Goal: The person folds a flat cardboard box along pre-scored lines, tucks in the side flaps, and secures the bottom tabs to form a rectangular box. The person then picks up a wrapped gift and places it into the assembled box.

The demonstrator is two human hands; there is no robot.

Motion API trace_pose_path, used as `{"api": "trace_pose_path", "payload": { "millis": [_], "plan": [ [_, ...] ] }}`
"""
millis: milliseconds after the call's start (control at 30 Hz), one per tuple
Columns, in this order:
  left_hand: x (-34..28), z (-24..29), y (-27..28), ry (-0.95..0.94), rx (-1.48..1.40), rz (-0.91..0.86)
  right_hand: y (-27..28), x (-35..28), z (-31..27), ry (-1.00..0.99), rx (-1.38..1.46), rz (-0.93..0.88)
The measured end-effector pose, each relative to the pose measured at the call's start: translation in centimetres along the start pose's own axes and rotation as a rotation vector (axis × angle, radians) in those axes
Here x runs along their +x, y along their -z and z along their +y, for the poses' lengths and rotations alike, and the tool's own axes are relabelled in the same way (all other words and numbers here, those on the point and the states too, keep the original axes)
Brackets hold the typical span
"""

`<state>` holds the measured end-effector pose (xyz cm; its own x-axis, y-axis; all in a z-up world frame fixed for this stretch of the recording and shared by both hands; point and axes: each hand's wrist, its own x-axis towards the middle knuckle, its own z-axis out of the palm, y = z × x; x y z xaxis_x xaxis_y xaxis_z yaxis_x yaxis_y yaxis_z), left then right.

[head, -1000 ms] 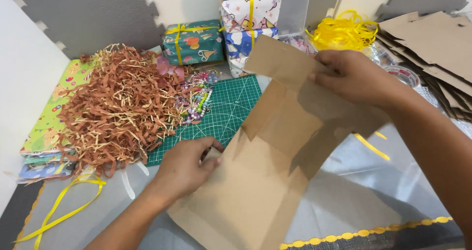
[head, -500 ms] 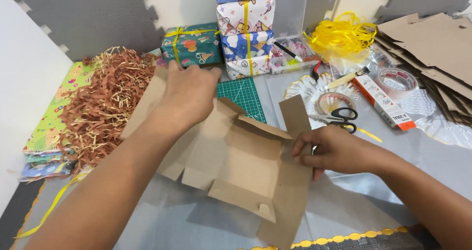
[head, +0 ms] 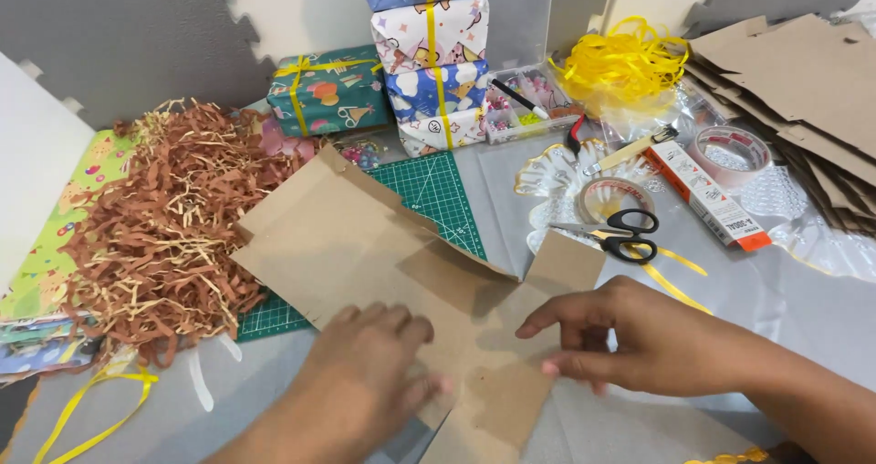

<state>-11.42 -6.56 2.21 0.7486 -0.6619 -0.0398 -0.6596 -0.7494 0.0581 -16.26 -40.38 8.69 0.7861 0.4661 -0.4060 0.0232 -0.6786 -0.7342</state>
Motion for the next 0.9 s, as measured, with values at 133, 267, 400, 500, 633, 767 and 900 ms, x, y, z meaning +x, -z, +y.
{"api": "trace_pose_path", "payload": {
  "millis": [133, 267, 400, 500, 633, 767, 900],
  "plan": [
    [-3.6, 1.1, -5.5, -0.236, -0.003, 0.134, -1.7, 3.6, -0.5, 0.51, -0.43, 0.601],
    [-3.2, 1.5, -9.2, -0.323, 0.014, 0.425, -2.0, 8.4, -0.2, 0.49, -0.827, 0.701],
    [-2.2, 1.5, -9.7, -0.333, 0.042, 0.639, -1.7, 10.3, 0.1, 0.22, -0.608, 0.531],
    [-2.7, 1.6, -10.1, -0.337, 0.067, 0.677, -0.2, 9.6, -1.4, 0.122, -0.634, 0.49],
    [-3.4, 2.6, -11.5, -0.38, -0.016, 0.67, 3.4, 9.6, -6.0, 0.051, -0.597, 0.275],
    [-3.1, 3.3, -10.0, -0.402, -0.011, 0.723, 6.5, 16.2, -9.8, 0.146, -0.707, 0.435],
    [-3.8, 4.5, -7.6, -0.434, -0.087, 0.785, 8.9, 28.8, -9.1, 0.44, -0.955, 0.705]
  ]
}}
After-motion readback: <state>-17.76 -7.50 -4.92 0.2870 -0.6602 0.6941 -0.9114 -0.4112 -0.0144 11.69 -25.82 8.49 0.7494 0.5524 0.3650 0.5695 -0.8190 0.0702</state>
